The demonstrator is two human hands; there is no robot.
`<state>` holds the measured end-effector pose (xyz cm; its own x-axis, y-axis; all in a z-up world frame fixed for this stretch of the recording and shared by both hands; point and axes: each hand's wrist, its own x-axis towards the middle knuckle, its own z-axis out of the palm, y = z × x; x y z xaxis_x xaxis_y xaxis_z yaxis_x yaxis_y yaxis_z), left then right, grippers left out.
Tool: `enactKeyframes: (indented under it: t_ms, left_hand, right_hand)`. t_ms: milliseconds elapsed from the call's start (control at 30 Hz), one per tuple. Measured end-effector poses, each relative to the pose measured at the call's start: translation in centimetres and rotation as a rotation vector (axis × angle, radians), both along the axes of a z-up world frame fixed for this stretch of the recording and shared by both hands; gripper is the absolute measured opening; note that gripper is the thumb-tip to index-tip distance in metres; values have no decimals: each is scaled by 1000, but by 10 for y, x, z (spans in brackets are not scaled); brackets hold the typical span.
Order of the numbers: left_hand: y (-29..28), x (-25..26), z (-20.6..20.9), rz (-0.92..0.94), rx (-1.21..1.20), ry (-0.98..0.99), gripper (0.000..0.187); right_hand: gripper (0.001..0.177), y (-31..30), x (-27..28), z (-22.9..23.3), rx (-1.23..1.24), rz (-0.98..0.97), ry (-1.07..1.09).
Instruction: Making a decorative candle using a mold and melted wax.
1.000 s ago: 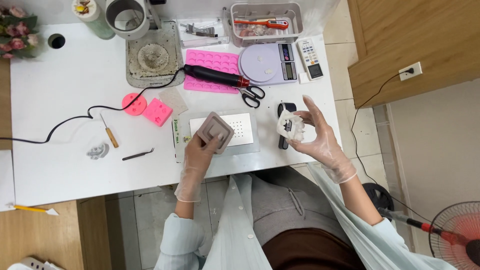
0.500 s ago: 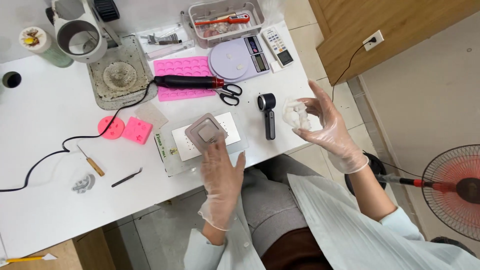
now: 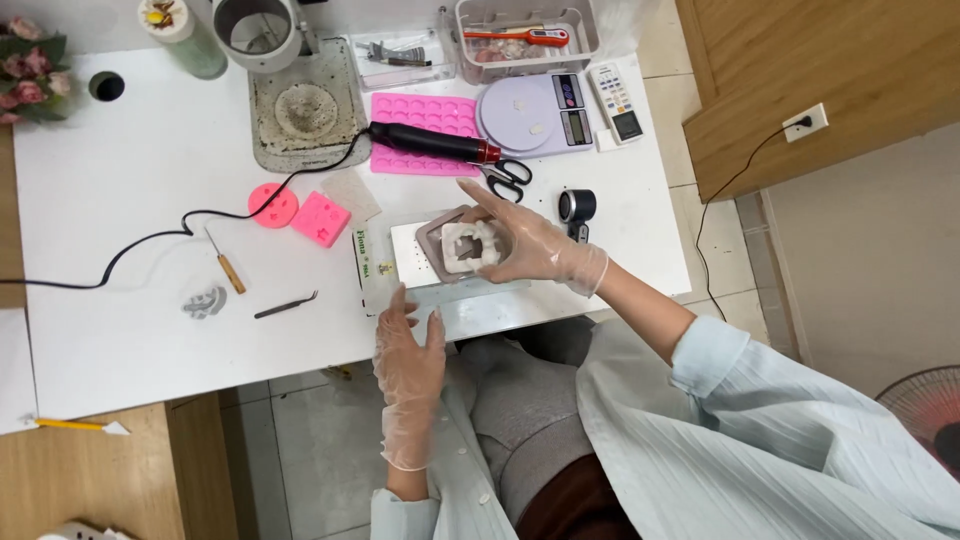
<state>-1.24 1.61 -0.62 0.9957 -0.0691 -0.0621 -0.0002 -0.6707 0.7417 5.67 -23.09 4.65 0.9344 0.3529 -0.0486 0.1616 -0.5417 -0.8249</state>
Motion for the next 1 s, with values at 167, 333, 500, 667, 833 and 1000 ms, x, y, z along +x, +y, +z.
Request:
enactKeyframes:
  t_ms: [167, 333, 500, 667, 833, 1000]
  left_hand:
    - [-1, -11, 5, 55, -22, 49, 61]
    - [-11, -10, 11, 107, -121, 62, 58]
    - [-24, 4, 12, 120, -259, 93, 59]
    - [-31, 11, 9, 130, -311, 63, 60]
    - [-36, 9, 0, 143, -304, -29, 61]
    - [-42, 9, 2, 216, -386, 101, 70]
  right_hand:
    - [122, 6, 18, -11, -121, 107, -61]
    - [123, 8, 23, -9, -213, 167, -125]
    - [124, 4, 25, -11, -242, 199, -132]
    - [125, 4, 27, -9, -201, 252, -214]
    - [126, 3, 30, -7, -195, 307, -247]
    - [126, -2, 29, -14, -222, 272, -261]
